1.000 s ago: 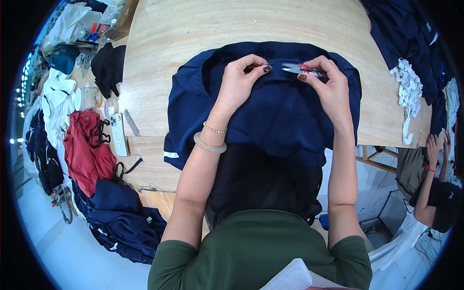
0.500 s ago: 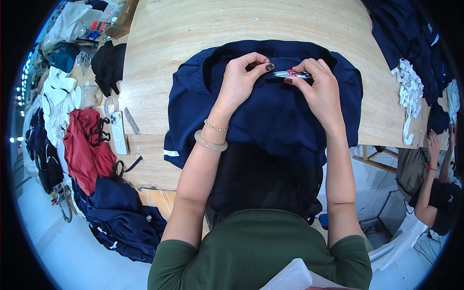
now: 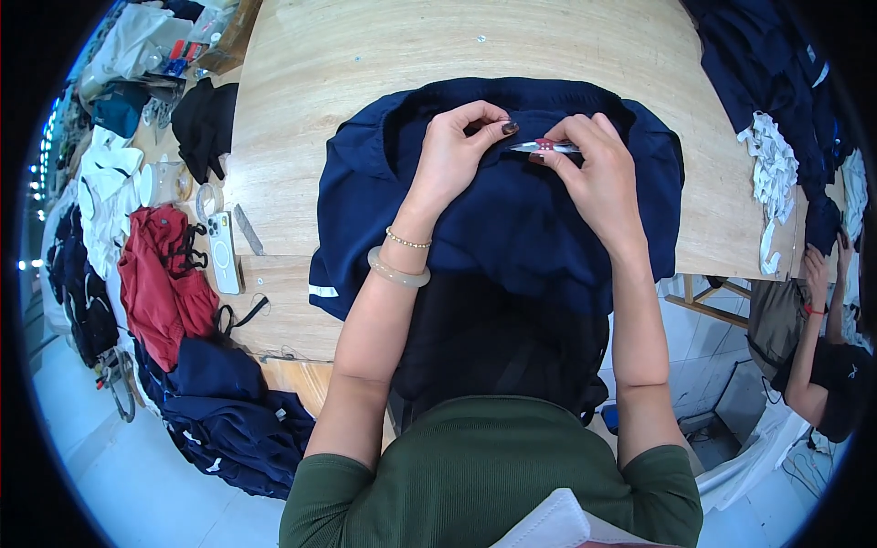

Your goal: Trimming loose threads from blue garments using thread snips.

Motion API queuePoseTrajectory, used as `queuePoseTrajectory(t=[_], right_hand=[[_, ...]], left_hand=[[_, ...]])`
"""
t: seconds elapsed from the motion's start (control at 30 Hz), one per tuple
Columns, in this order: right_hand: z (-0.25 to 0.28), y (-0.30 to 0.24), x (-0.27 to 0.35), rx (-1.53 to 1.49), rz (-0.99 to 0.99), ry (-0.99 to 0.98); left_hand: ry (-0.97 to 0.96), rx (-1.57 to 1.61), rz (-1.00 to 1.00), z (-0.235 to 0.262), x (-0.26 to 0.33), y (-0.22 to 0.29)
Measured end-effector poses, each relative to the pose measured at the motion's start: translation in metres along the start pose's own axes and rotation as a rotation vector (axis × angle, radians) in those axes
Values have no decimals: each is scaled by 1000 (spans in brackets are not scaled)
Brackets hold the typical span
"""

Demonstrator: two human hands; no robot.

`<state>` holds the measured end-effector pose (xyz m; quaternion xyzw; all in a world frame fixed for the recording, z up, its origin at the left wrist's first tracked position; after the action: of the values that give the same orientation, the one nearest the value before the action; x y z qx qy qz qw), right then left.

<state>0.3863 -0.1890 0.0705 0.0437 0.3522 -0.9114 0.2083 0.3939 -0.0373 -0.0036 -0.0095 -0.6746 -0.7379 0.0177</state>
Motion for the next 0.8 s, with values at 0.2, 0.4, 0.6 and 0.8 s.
queuePoseTrajectory(t=[0.2, 0.4, 0.6, 0.8], right_hand=[[13, 19, 4, -36, -63, 77], [7, 18, 0, -19, -57, 46], [10, 17, -4, 6, -52, 8], [6, 10, -8, 23, -7, 6]], left_hand=[[10, 16, 23, 3, -1, -5], [4, 38, 28, 2, -2, -4], [6, 32, 20, 2, -1, -3], [-13, 49, 21, 1, -1, -5]])
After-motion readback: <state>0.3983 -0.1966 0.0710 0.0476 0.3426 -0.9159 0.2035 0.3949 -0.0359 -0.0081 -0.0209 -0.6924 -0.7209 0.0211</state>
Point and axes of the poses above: each hand's wrist, its own x-axis away from the middle knuckle, its own z-axis out of the back of the hand, y = z × x, the point moved 10 cm from there along -x, towards the middle knuckle
